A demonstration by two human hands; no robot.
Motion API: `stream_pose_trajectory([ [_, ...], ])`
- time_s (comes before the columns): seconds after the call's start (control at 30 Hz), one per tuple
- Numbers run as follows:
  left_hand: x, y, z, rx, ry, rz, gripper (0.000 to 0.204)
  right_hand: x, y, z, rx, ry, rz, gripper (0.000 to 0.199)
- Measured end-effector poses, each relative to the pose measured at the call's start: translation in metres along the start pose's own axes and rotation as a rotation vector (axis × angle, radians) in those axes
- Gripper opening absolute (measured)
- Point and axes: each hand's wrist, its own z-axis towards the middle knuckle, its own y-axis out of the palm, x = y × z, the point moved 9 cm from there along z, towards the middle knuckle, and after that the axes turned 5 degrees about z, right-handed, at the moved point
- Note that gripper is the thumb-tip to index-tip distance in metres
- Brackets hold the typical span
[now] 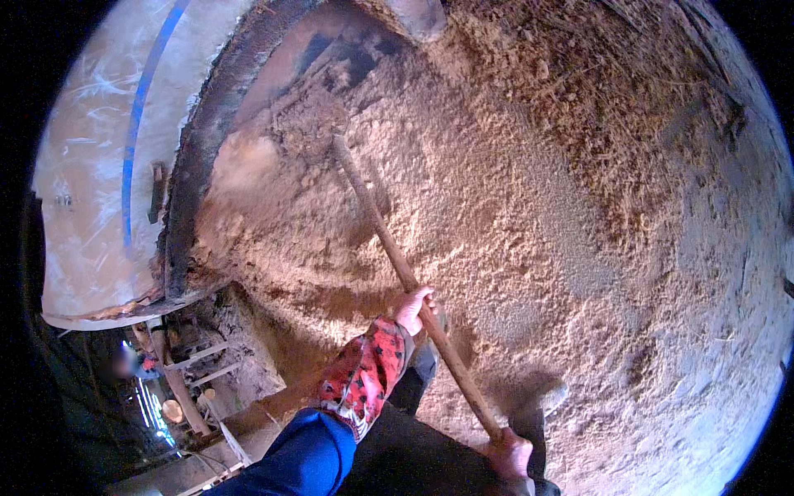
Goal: The person uses a shovel to repeatedly scoop and move a large pile of sawdust within a workshop. The camera captures the repetitive action of lifting and shifting the material from a first-person perspective.
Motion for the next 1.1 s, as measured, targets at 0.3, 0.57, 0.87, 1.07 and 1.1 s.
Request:
stream_pose_trajectory([
  [0.3, -0.082, 0.073, -0.121, -0.013, -0.027, -0.044, 0.014, 0.052, -0.129, -0.102, 0.09, -0.053, -0.252, 0.022],
  [0.57, -0.136, 0.022, -0.236, -0.005, -0.285, 0.097, 0.015, 0.077, -0.067, -0.292, -0.123, 0.077, -0.421, 0.008],
  [0.87, -0.071, 0.054, -0.254, -0.239, -0.264, 0.04, 0.015, 0.026, -0.064, -0.297, -0.108, 0.555, -0.048, 0.023],
  [1.07, 0.03, 0.107, -0.234, -0.648, -0.241, -0.15, 0.014, -0.045, -0.054, -0.239, 0.17, 0.513, 0.117, 0.032],
  [1.1, 0.053, 0.113, -0.231, -0.745, -0.193, -0.196, 0.016, -0.066, -0.05, -0.223, 0.265, 0.461, 0.067, 0.027],
])
